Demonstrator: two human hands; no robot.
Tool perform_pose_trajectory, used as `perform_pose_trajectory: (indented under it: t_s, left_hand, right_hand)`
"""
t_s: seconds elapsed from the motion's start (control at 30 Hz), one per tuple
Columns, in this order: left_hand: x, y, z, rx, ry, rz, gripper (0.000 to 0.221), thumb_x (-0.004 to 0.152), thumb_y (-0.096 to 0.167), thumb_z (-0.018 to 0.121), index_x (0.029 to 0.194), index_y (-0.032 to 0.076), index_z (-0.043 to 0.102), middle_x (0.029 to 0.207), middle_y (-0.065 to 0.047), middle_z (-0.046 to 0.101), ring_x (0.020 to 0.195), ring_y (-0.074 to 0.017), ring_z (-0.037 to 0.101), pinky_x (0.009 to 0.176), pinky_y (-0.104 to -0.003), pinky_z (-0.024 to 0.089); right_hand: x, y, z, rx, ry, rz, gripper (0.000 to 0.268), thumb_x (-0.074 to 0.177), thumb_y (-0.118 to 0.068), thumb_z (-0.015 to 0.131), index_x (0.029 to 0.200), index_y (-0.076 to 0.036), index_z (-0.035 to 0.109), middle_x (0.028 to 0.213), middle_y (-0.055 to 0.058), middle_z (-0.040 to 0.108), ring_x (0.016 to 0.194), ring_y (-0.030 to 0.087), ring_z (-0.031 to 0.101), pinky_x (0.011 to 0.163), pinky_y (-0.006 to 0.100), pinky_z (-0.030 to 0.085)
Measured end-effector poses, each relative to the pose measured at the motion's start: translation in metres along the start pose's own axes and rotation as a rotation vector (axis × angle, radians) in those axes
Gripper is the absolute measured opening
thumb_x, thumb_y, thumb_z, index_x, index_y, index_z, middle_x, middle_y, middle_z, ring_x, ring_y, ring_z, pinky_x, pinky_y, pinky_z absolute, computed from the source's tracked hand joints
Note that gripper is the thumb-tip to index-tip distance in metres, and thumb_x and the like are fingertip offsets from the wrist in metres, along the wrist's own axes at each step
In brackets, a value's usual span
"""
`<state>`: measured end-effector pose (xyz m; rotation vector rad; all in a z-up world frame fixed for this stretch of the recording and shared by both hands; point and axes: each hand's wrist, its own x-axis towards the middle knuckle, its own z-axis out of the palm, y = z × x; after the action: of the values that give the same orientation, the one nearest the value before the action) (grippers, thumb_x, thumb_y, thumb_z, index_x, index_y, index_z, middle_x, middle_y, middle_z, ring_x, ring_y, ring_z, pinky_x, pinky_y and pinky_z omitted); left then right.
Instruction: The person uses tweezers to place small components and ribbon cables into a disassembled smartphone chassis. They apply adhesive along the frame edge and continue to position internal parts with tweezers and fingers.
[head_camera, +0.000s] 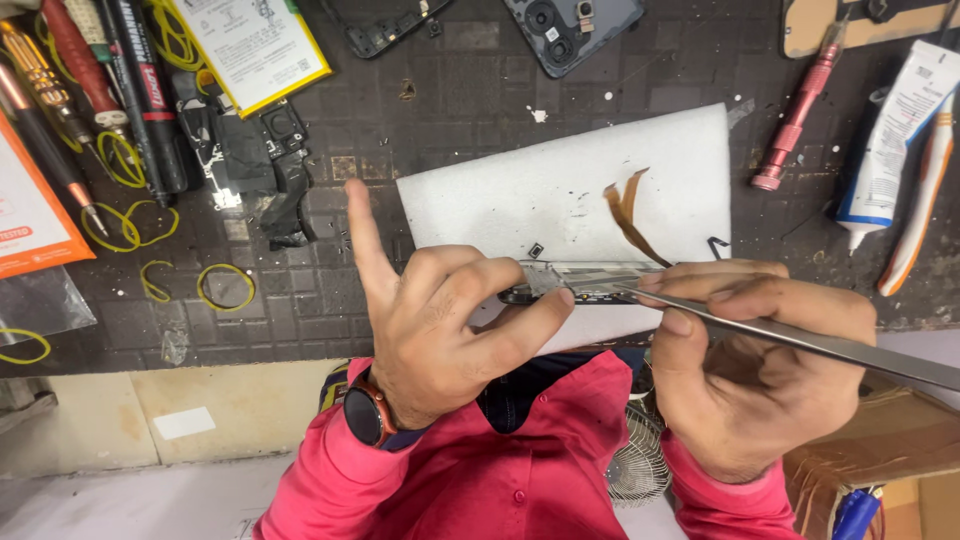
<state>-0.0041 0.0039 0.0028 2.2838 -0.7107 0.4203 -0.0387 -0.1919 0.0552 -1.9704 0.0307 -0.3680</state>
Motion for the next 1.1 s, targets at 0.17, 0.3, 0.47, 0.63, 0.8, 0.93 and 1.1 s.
perform_pose_trajectory:
  t_s: [0.17, 0.3, 0.47, 0.63, 0.8, 0.93, 1.1]
  left_hand:
    - [0.001, 0.0001, -0.0003, -0.003, 0.005, 0.0, 0.024, 0.093, 0.025, 0.081, 0.113, 0.036, 0.072, 0.097, 0.009, 0.058, 0.095, -0.0154, 0.057, 0.117, -0.084, 0.014]
    - [0.0007, 0.0003, -0.0008, -0.007, 0.004, -0.004, 0.025, 0.094, 0.023, 0.08, 0.113, 0.036, 0.072, 0.097, 0.008, 0.059, 0.095, -0.0159, 0.058, 0.118, -0.084, 0.014]
    - [0.0015, -0.0022, -0.0017, -0.018, 0.002, 0.012, 0.025, 0.094, 0.02, 0.079, 0.114, 0.034, 0.073, 0.097, 0.007, 0.059, 0.094, -0.0157, 0.059, 0.118, -0.084, 0.014]
    - [0.0048, -0.0001, -0.0011, -0.001, 0.028, 0.001, 0.024, 0.093, 0.019, 0.08, 0.111, 0.032, 0.073, 0.096, 0.008, 0.059, 0.091, -0.0151, 0.059, 0.119, -0.083, 0.017]
    - [0.006, 0.0013, -0.0002, 0.003, 0.041, 0.001, 0.028, 0.087, 0.014, 0.08, 0.11, 0.03, 0.074, 0.097, 0.005, 0.06, 0.09, -0.0165, 0.06, 0.119, -0.082, 0.018]
    - [0.0057, 0.0026, 0.0011, 0.002, 0.055, 0.002, 0.029, 0.088, 0.013, 0.081, 0.11, 0.03, 0.072, 0.096, 0.006, 0.059, 0.09, -0.0162, 0.06, 0.12, -0.081, 0.019]
    - [0.0088, 0.0042, 0.0013, -0.036, 0.081, 0.001, 0.029, 0.088, 0.019, 0.085, 0.111, 0.028, 0.069, 0.096, 0.005, 0.059, 0.09, -0.0171, 0.06, 0.12, -0.081, 0.018]
  right_hand:
    - [-0.0006, 0.003, -0.0011, -0.002, -0.003, -0.012, 0.028, 0.105, 0.014, 0.061, 0.114, 0.002, 0.037, 0.094, 0.021, 0.066, 0.09, 0.028, 0.075, 0.084, 0.033, 0.065]
    - [-0.0014, 0.0044, -0.0023, 0.003, -0.009, -0.016, 0.027, 0.106, 0.014, 0.061, 0.115, 0.002, 0.038, 0.095, 0.022, 0.066, 0.091, 0.028, 0.075, 0.085, 0.032, 0.064]
    - [-0.0018, 0.0042, -0.0014, 0.028, -0.001, 0.002, 0.029, 0.104, 0.01, 0.062, 0.117, 0.001, 0.038, 0.1, 0.021, 0.066, 0.092, 0.028, 0.075, 0.083, 0.031, 0.064]
    - [-0.0019, 0.0046, -0.0009, 0.023, 0.002, -0.024, 0.028, 0.106, 0.01, 0.064, 0.117, 0.002, 0.04, 0.101, 0.019, 0.064, 0.095, 0.027, 0.075, 0.089, 0.033, 0.064]
    - [-0.0025, 0.0073, -0.0025, 0.054, -0.024, -0.027, 0.028, 0.104, 0.011, 0.062, 0.119, 0.001, 0.041, 0.101, 0.019, 0.066, 0.096, 0.026, 0.074, 0.092, 0.034, 0.063]
    - [-0.0027, 0.0072, -0.0041, 0.054, -0.037, -0.023, 0.028, 0.103, 0.012, 0.062, 0.118, 0.001, 0.041, 0.101, 0.019, 0.066, 0.097, 0.026, 0.074, 0.091, 0.033, 0.062]
    - [0.0027, 0.0072, -0.0048, 0.01, -0.049, -0.047, 0.031, 0.1, 0.011, 0.064, 0.119, 0.0, 0.042, 0.095, 0.019, 0.07, 0.093, 0.024, 0.075, 0.087, 0.03, 0.06]
